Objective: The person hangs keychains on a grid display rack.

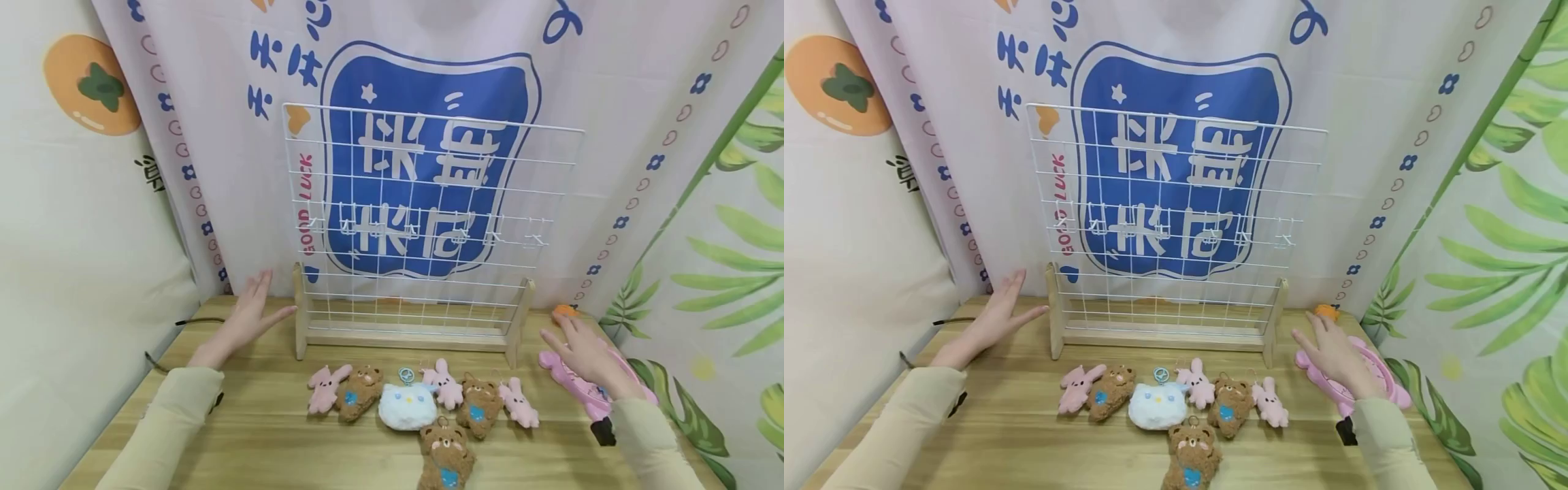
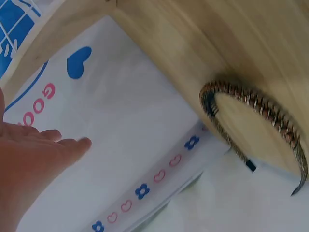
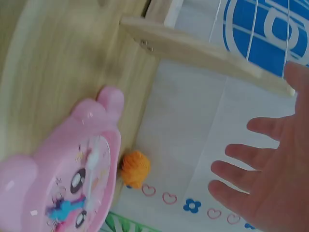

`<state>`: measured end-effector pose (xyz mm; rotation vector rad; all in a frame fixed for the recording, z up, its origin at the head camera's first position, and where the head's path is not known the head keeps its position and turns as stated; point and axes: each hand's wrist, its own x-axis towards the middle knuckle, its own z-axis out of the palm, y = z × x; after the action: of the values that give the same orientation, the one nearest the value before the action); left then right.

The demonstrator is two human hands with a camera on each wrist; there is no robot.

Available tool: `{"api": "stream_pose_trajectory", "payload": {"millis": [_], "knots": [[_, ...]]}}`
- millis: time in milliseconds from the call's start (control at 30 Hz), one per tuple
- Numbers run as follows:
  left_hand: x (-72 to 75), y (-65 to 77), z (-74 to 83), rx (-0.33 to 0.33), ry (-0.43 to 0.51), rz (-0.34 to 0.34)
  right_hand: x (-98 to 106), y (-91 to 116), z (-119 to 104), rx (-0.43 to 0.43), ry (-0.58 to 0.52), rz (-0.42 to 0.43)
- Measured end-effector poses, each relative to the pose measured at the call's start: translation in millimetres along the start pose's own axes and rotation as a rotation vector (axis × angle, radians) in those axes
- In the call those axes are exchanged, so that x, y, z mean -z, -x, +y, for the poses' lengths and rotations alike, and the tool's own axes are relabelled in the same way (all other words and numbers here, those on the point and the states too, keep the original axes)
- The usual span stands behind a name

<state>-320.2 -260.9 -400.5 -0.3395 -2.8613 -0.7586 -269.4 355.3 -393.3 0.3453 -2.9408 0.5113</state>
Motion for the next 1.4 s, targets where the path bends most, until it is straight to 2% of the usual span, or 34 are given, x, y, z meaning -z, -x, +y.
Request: {"api": "stream_pose_trajectory", "payload": {"millis": [167, 300, 467, 633, 767, 1033, 1400], "knots": [[-7.6, -2.9, 0.7, -0.031, 0.085, 0.007, -16, 8, -15, 0.023, -0.069, 0.007], [-13.8, -4.4, 2.2, -0.036, 0.138, 0.007, -32, 6, -21, 0.046, -0.119, 0.016], [-21.3, -4.1, 5.3, -0.035, 0.201, 0.005, -56, -1, -26, 0.04, -0.171, -0.057], [-29.7, -5.4, 5.2, -0.05, 0.323, -0.004, -77, -7, -29, 0.018, -0.17, -0.107], [-35.3, -7.7, 5.6, -0.057, 0.393, -0.014, -86, -10, -28, -0.025, -0.164, -0.139], [-42.0, -12.3, 7.8, -0.057, 0.424, 0.014, -94, -14, -30, -0.12, -0.122, -0.142], [-47.7, -15.8, 11.8, -0.049, 0.403, 0.065, -99, -19, -30, -0.145, -0.055, -0.119]]}}
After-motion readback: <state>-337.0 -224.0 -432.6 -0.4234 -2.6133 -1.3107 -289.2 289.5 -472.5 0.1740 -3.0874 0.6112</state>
